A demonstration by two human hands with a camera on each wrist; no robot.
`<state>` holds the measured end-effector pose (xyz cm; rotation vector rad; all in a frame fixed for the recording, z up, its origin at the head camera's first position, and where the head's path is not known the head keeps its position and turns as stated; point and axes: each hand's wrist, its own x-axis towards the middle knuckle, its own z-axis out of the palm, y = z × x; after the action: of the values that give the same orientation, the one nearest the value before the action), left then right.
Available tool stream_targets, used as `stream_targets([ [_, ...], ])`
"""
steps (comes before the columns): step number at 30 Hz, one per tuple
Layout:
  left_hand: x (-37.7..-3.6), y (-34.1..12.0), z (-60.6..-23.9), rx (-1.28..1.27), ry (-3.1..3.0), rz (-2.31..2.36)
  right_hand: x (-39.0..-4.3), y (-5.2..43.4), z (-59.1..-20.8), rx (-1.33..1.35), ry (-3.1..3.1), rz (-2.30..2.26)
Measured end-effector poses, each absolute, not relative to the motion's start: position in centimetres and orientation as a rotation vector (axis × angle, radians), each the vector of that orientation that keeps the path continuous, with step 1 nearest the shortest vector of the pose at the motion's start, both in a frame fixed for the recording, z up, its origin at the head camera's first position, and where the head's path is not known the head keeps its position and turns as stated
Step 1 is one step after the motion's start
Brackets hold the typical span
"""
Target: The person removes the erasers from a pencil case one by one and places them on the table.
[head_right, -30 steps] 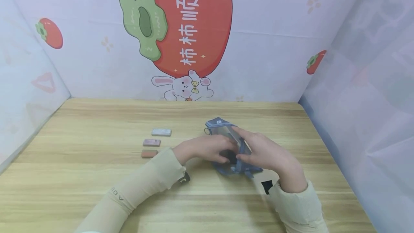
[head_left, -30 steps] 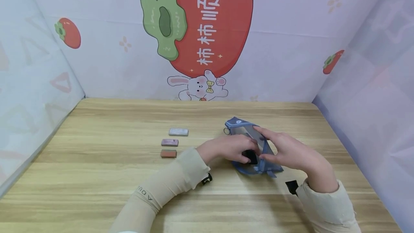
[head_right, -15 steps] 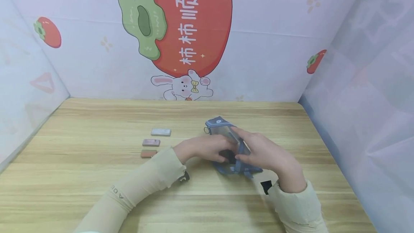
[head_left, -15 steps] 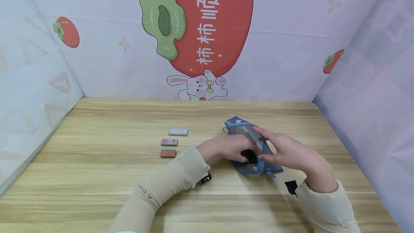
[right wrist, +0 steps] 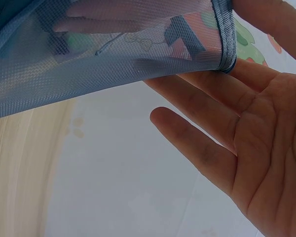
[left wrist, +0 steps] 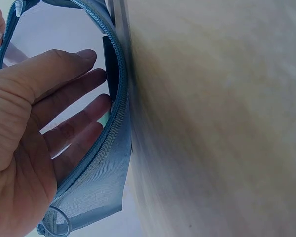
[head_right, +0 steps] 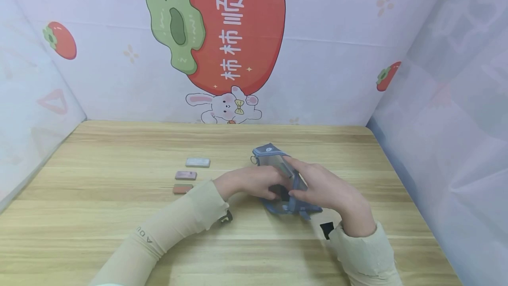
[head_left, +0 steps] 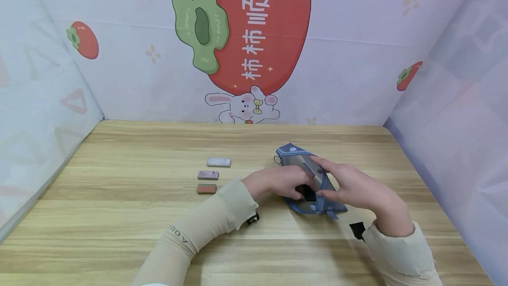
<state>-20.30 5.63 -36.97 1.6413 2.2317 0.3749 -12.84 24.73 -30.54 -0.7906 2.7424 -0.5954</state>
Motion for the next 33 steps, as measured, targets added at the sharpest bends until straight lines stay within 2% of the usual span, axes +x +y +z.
stream_targets([
  [33, -20.1, 6.29, -36.88, 1.588, 2.234, 0.134, -12.88, 24.89, -30.73, -0.81, 2.741, -0.6],
])
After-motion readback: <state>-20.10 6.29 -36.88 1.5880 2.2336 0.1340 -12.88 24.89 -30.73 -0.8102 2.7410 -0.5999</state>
